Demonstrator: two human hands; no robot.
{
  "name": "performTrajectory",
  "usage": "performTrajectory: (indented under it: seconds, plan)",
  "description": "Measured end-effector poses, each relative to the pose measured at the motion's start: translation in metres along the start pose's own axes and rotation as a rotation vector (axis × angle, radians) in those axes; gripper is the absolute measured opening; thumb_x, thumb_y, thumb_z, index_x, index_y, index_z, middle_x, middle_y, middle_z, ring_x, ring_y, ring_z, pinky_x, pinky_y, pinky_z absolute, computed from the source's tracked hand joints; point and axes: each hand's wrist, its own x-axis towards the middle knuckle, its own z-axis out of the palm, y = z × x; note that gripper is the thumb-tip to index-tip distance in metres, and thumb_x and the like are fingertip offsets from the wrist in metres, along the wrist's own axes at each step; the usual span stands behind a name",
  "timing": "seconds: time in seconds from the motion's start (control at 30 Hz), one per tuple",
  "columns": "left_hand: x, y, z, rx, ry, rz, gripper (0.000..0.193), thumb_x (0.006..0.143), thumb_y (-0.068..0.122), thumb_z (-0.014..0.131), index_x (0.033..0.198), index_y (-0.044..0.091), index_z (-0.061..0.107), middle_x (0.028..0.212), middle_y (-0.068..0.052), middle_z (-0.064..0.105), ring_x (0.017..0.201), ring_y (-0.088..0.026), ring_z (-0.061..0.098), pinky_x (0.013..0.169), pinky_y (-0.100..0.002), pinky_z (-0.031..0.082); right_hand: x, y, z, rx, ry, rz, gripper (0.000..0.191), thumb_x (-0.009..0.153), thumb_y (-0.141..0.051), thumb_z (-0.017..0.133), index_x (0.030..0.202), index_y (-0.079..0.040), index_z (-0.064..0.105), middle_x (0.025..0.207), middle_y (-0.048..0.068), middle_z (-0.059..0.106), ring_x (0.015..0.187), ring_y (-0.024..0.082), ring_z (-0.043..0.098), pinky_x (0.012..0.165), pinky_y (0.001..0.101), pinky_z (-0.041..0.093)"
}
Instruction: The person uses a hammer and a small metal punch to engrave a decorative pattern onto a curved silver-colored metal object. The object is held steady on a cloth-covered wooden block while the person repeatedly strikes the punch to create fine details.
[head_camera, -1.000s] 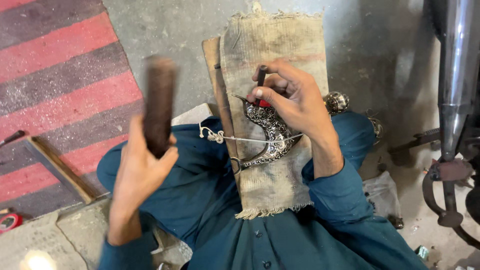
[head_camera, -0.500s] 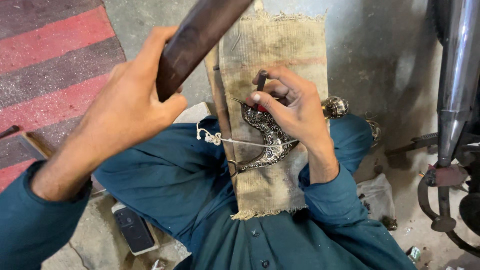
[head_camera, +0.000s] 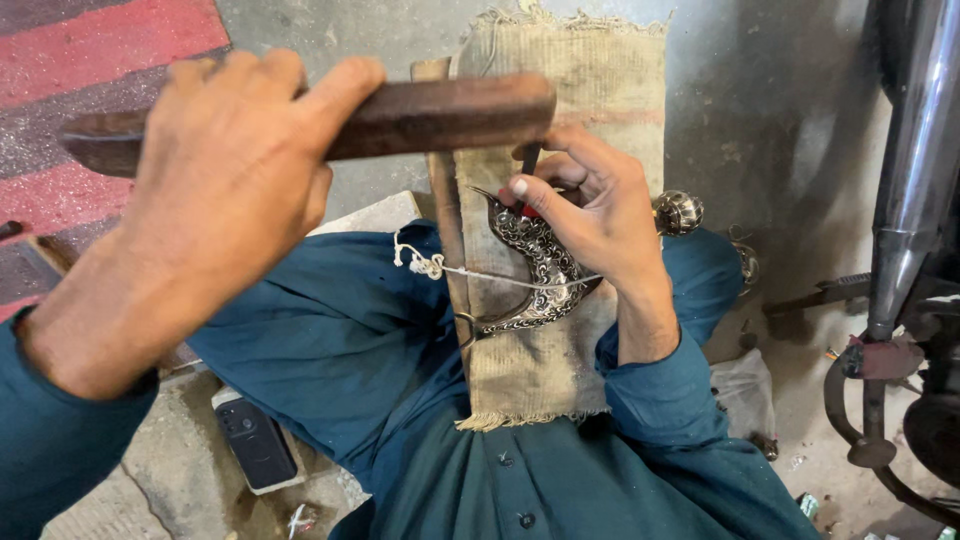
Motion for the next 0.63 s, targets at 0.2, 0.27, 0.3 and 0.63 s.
performTrajectory:
  seconds: [0.2, 0.27, 0.3, 0.63]
  plan:
    - [0.003, -0.007, 0.004, 0.002, -0.018, -0.004, 0.069, 0.082, 0.008, 0.073, 0.146, 0.014, 0.050, 0.108, -0.020, 0.066, 0.103, -0.042, 0.065, 0.086, -0.055, 0.049, 0.001, -0.001, 0.003, 0.024, 0.036, -0.013, 0.034, 0.100, 0.004, 0.071, 0.132, 0.005, 0.058, 0.097, 0.011, 0.074, 0.096, 0.015, 0.074, 0.085, 0.0256, 0.060]
    - [0.003, -0.009, 0.006, 0.012, -0.007, 0.010, 0.069, 0.081, 0.008, 0.073, 0.147, 0.014, 0.050, 0.109, -0.020, 0.066, 0.103, -0.041, 0.065, 0.087, -0.055, 0.049, 0.002, -0.004, 0.003, 0.019, 0.019, 0.004, 0.030, 0.100, 0.004, 0.071, 0.129, 0.005, 0.061, 0.097, 0.011, 0.075, 0.096, 0.015, 0.073, 0.085, 0.0255, 0.059]
    - [0.002, -0.010, 0.007, -0.053, 0.053, 0.052, 0.070, 0.079, 0.008, 0.073, 0.145, 0.012, 0.050, 0.111, -0.020, 0.066, 0.102, -0.042, 0.065, 0.087, -0.053, 0.050, 0.002, -0.006, 0.003, 0.016, 0.011, 0.012, 0.028, 0.101, 0.004, 0.071, 0.127, 0.005, 0.062, 0.098, 0.011, 0.075, 0.096, 0.015, 0.073, 0.085, 0.0254, 0.059]
    - [0.003, -0.012, 0.007, 0.008, -0.007, 0.007, 0.069, 0.083, 0.007, 0.074, 0.146, 0.017, 0.049, 0.113, -0.019, 0.067, 0.111, -0.040, 0.063, 0.098, -0.052, 0.047, 0.000, 0.035, -0.009, -0.013, -0.028, -0.006, 0.032, 0.101, 0.004, 0.070, 0.133, 0.005, 0.062, 0.098, 0.012, 0.075, 0.097, 0.016, 0.074, 0.088, 0.0271, 0.061]
